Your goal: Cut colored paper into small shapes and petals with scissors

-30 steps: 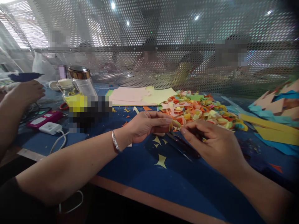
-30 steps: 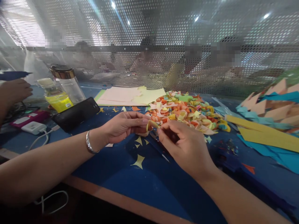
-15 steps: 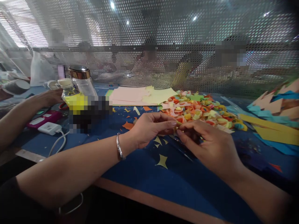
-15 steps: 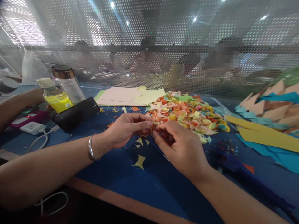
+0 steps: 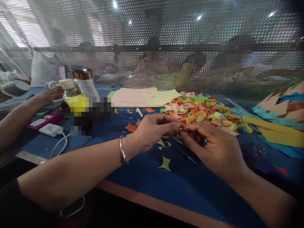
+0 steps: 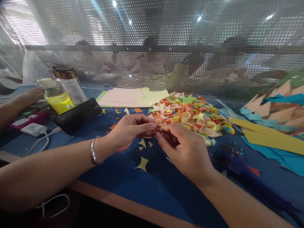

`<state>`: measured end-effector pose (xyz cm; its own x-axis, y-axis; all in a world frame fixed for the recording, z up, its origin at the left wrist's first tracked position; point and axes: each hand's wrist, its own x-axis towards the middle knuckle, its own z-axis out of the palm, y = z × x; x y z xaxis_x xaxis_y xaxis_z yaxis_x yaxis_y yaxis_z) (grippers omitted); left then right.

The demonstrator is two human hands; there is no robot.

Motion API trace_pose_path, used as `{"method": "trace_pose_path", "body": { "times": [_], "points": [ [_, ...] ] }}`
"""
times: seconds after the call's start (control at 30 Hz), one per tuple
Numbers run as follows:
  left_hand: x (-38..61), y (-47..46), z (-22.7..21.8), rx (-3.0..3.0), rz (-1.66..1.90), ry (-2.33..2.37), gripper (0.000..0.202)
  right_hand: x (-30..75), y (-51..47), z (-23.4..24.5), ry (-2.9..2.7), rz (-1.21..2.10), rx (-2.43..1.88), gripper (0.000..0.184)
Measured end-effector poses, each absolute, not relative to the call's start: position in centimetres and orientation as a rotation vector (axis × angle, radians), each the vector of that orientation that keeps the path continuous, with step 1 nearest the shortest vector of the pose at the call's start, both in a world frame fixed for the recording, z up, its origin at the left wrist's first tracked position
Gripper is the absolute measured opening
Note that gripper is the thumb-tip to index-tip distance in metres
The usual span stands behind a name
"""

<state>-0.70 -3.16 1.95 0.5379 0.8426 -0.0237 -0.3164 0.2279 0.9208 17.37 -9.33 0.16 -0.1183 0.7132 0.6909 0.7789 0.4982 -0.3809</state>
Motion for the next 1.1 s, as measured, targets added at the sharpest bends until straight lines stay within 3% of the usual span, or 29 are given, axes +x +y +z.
{"method": "trace_pose_path", "body": {
  "times": [0.27, 0.5, 0.73, 1.1],
  "points": [
    [-0.8, -2.9, 1.8, 1.066, 0.844, 0.584, 0.033, 17.6, -9.3, 0.0, -1.861, -0.124, -1.242, 0.016],
    [-0.8, -3.1, 2.2, 1.054, 0.831, 0.601, 0.018, 17.6, -9.2, -0.1, -1.852, -0.163, -1.237, 0.013],
    [-0.9, -2.8, 1.7, 1.114, 0.797, 0.579, 0.037, 17.6, -9.1, 0.0, -1.848, -0.145, -1.250, 0.009],
    [-0.4, -2.7, 0.6, 1.207, 0.895, 0.595, 0.046, 17.5, -9.0, -0.2, -1.857, -0.114, -1.253, 0.008]
  ]
}}
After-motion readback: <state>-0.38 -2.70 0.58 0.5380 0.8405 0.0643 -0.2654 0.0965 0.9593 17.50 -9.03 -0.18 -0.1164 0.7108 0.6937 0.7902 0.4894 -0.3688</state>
